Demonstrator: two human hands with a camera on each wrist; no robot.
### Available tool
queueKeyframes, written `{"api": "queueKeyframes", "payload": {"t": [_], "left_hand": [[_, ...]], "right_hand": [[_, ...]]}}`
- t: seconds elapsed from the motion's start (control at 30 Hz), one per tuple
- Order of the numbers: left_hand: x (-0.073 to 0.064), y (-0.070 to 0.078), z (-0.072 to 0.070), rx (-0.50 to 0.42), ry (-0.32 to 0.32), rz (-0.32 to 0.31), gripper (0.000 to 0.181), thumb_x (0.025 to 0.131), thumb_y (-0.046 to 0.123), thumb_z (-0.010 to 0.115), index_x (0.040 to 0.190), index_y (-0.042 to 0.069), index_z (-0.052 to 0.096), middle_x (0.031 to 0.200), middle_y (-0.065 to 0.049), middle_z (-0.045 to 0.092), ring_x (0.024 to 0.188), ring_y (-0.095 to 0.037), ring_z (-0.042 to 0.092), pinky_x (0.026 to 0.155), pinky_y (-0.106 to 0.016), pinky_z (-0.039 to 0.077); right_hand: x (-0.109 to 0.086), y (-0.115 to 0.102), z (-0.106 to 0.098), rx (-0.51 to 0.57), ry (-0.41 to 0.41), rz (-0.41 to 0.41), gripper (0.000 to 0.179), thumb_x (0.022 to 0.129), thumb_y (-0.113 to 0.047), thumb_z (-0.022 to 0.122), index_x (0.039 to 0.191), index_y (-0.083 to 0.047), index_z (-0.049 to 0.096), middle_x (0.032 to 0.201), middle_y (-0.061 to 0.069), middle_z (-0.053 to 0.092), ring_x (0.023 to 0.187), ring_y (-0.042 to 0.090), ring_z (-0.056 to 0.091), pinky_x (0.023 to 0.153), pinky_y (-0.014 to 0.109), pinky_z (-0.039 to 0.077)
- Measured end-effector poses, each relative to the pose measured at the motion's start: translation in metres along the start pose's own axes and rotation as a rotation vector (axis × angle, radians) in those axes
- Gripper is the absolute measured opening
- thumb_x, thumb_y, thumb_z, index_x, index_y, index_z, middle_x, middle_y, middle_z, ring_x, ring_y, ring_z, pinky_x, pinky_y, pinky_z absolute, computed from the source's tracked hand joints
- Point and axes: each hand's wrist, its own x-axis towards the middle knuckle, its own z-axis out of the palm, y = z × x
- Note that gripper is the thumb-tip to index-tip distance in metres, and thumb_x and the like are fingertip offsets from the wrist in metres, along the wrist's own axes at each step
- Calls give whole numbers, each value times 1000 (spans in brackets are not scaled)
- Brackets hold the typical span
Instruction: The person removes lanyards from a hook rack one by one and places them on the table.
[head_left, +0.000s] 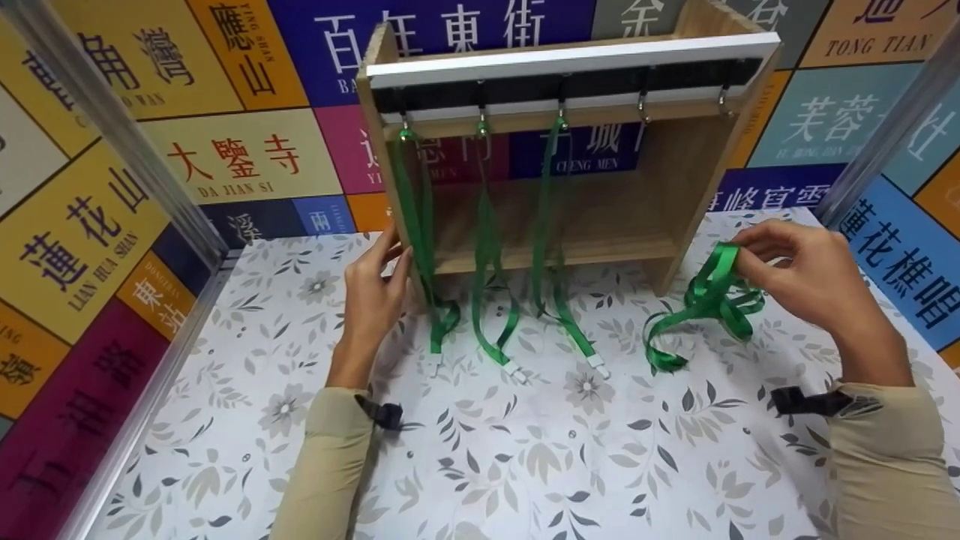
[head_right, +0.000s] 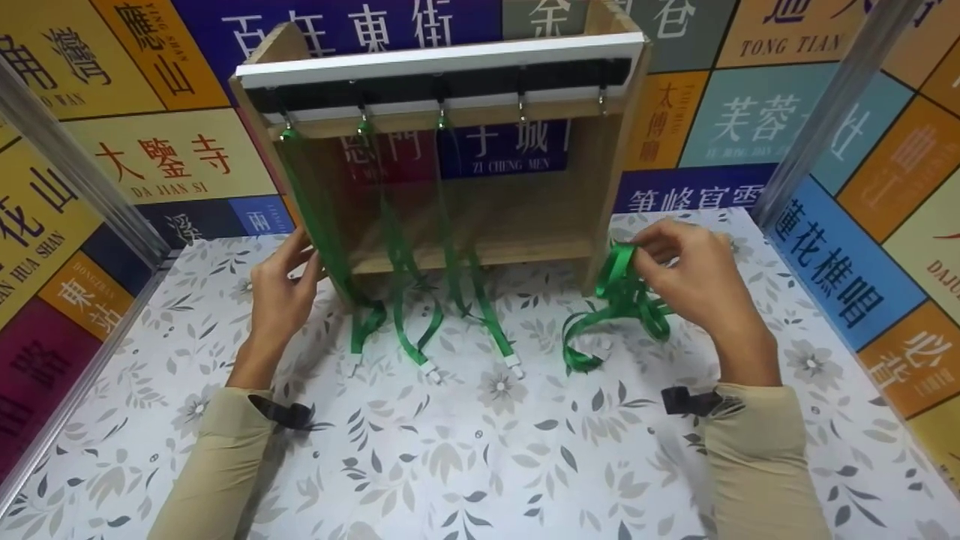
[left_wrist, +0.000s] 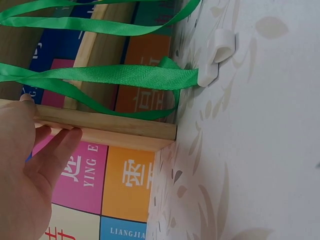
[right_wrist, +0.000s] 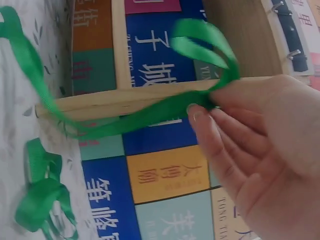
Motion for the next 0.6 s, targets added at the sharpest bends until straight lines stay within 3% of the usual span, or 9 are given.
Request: {"api": "queueKeyframes", "payload": {"t": [0.1, 0.27, 0.33, 0.6], "left_hand": [[0, 0, 0, 0, 1, 0, 60, 110, 25, 65, 164, 40, 44, 155, 9, 64, 130, -11, 71, 105, -33, 62], [2, 1, 0, -7, 17, 33, 56, 109, 24, 65, 163, 24, 50, 152, 0, 67, 130, -18, 72, 106, -36, 62], [2, 1, 0, -9, 20, 40, 54, 110, 24, 65, 162, 20, 52, 151, -2, 68, 129, -20, 73, 104, -38, 63], [-1, 0, 0, 1, 8, -2, 53, 110, 28, 65, 161, 26, 53, 152, 0, 68, 125, -23, 75, 91, -40, 68]], "right_hand": [[-1, -4, -1, -61, -144, -24, 19, 105, -19, 70, 118, -9, 79, 105, 11, 79, 82, 1, 65, 70, 10, 52], [0, -7, 16, 4, -378, -16, 17, 102, -13, 72, 117, -6, 77, 100, 10, 78, 82, 16, 72, 70, 23, 63], [1, -2, 26, 53, -423, -2, 18, 102, -12, 72, 118, -5, 77, 98, 10, 78, 81, 17, 74, 71, 26, 65], [8, 27, 56, 157, -488, 129, 25, 103, -16, 74, 124, -2, 73, 84, 8, 76, 72, 18, 75, 69, 27, 66]]}}
